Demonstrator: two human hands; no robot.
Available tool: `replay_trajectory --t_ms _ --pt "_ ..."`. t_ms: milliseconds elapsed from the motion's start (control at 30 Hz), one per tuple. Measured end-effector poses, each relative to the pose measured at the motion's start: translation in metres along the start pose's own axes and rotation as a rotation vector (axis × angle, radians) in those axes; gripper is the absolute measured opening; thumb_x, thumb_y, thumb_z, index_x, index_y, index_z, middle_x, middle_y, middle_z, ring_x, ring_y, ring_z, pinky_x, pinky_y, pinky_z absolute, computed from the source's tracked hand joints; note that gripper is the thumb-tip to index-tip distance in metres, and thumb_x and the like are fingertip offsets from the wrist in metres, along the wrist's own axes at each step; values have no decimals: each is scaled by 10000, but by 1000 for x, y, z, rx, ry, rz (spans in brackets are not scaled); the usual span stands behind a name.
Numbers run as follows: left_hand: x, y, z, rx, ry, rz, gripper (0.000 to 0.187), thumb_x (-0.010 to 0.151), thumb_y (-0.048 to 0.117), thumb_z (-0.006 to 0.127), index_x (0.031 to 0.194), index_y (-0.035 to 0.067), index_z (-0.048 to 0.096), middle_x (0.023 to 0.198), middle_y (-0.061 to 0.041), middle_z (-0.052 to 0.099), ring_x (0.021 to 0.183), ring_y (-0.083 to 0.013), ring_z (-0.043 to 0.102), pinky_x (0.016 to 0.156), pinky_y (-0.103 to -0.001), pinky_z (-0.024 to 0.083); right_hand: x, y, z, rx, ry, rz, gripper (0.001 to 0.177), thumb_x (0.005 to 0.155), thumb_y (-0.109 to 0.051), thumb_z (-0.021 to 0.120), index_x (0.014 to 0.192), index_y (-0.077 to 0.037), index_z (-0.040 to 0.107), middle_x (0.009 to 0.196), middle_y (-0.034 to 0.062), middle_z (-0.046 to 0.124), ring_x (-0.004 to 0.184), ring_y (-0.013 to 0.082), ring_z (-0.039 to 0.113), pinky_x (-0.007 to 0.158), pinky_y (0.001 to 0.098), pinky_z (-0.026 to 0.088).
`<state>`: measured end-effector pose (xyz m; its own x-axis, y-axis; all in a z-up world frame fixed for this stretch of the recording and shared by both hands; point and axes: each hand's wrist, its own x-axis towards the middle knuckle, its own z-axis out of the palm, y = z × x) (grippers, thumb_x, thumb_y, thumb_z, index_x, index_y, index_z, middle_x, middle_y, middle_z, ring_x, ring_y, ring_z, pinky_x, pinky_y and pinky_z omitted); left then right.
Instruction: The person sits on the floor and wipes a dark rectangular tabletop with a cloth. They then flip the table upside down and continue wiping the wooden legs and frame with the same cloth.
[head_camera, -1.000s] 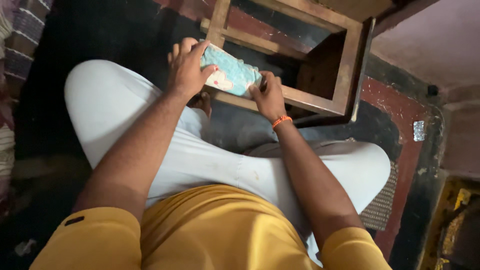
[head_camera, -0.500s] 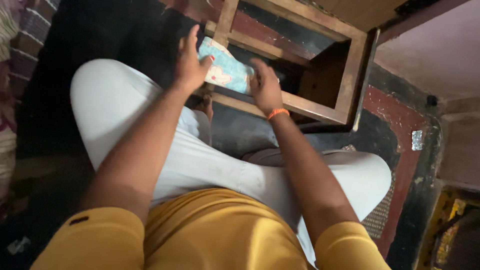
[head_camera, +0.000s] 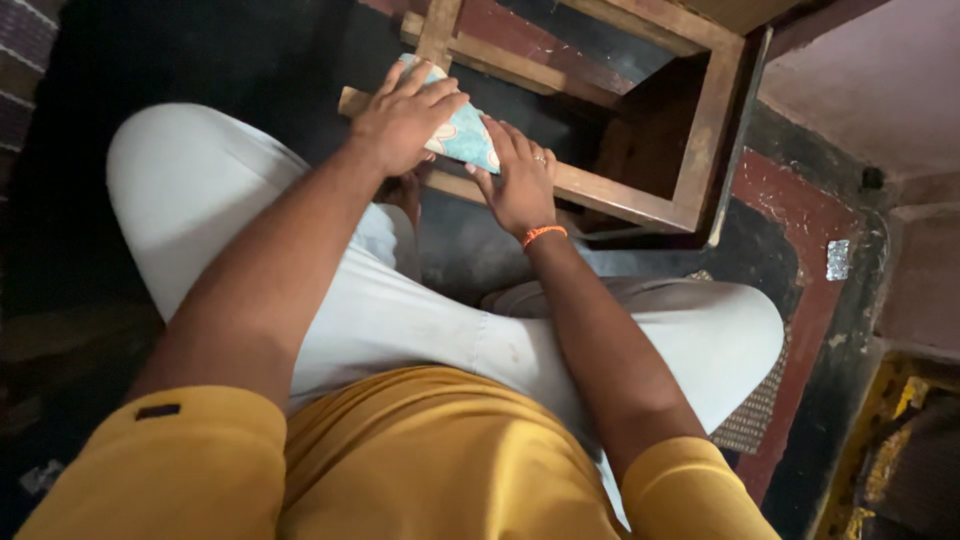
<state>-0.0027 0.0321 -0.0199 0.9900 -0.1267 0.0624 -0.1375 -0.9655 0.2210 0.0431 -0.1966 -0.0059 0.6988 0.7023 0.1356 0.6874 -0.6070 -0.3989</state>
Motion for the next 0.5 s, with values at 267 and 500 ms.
replay_trajectory --t_ms 267,500 --pt "-10 -40 -36 158 -325 79 1003 798 44 717 1639 282 225 1722 7 179 1552 -287 195 1216 -540 193 -10 15 -4 178 81 -79 726 959 -333 723 1572 -92 418 1497 173 546 1375 365 501 1156 493 339" --pt "-45 -46 -46 89 -355 -139 860 940 59 542 1656 370 181 1745 -8 153 1556 -375 179 1192 -558 279 -7 15 -5 210 59 -68 804 906 -357 800 1558 -91 411 1485 194 546 1391 372 487 1147 512 314"
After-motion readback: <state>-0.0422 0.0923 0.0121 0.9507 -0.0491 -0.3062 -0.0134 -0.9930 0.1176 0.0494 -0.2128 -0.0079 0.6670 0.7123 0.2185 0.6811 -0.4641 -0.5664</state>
